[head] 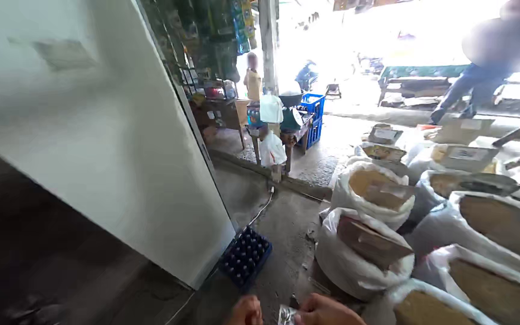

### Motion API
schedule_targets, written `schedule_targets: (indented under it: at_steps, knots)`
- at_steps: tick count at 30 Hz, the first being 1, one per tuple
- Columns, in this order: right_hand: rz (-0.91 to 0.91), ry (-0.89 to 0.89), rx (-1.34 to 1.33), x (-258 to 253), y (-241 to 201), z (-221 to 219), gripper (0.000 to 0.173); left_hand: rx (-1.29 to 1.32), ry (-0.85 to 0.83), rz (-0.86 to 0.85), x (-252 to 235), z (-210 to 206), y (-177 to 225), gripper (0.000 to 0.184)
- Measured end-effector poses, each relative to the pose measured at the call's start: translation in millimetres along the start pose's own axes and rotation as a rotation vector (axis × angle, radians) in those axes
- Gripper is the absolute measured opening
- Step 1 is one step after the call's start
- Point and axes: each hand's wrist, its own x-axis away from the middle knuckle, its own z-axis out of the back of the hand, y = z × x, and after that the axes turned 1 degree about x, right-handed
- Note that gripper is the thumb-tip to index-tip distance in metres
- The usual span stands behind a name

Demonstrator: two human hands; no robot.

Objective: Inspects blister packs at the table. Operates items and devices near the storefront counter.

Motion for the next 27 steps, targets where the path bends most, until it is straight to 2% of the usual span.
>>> schedule_targets:
  at_steps: [3, 5, 6, 8, 11, 13, 15, 17, 19, 23, 27]
  knots:
    - [-0.092, -0.009, 0.124, -29.3, -62.4, 88.9, 0.044, -0.373, -0.021, 0.047, -113.1, -3.6, 89.2, 0.028]
    - [-0.081, 0.004, 0.263, -66.2, -84.6, 144.5, 0.045, -0.589, -0.185, 0.091, -184.1, -14.1, 134.4, 0.037]
    - [-0.055, 0.032, 0.321, -91.0, -86.5, 176.2, 0.046, -0.688, -0.270, 0.090, -223.2, -15.7, 152.6, 0.038]
    - [0.007, 0.092, 0.399, -144.0, -81.9, 242.2, 0.049, -0.866, -0.358, -0.014, -303.6, -6.1, 176.9, 0.029]
    - [0.097, 0.141, 0.393, -223.5, -78.0, 351.0, 0.049, -1.013, -0.340, -0.127, -424.4, 22.3, 219.2, 0.022]
    - [0.130, 0.096, 0.342, -275.7, -93.6, 430.2, 0.048, -0.972, -0.262, -0.097, -496.7, 40.1, 255.7, 0.022]
    - [0.114, 0.060, 0.307, -327.5, -131.9, 505.8, 0.043, -0.865, -0.163, -0.061, -561.9, 63.7, 297.9, 0.024]
    - [0.137, 0.066, 0.304, -375.8, -169.2, 561.5, 0.036, -0.719, -0.100, -0.070, -605.5, 86.9, 338.9, 0.024]
    - [0.146, -0.001, 0.320, -421.9, -206.1, 611.0, 0.039, -0.609, -0.077, -0.112, -639.3, 103.7, 380.4, 0.024]
    - [0.172, -0.154, 0.293, -530.6, -252.2, 679.3, 0.044, -0.509, -0.052, -0.166, -693.8, 166.3, 457.0, 0.018]
    - [0.278, -0.199, 0.304, -644.0, -272.9, 724.7, 0.044, -0.414, -0.033, -0.222, -760.3, 257.0, 507.6, 0.018]
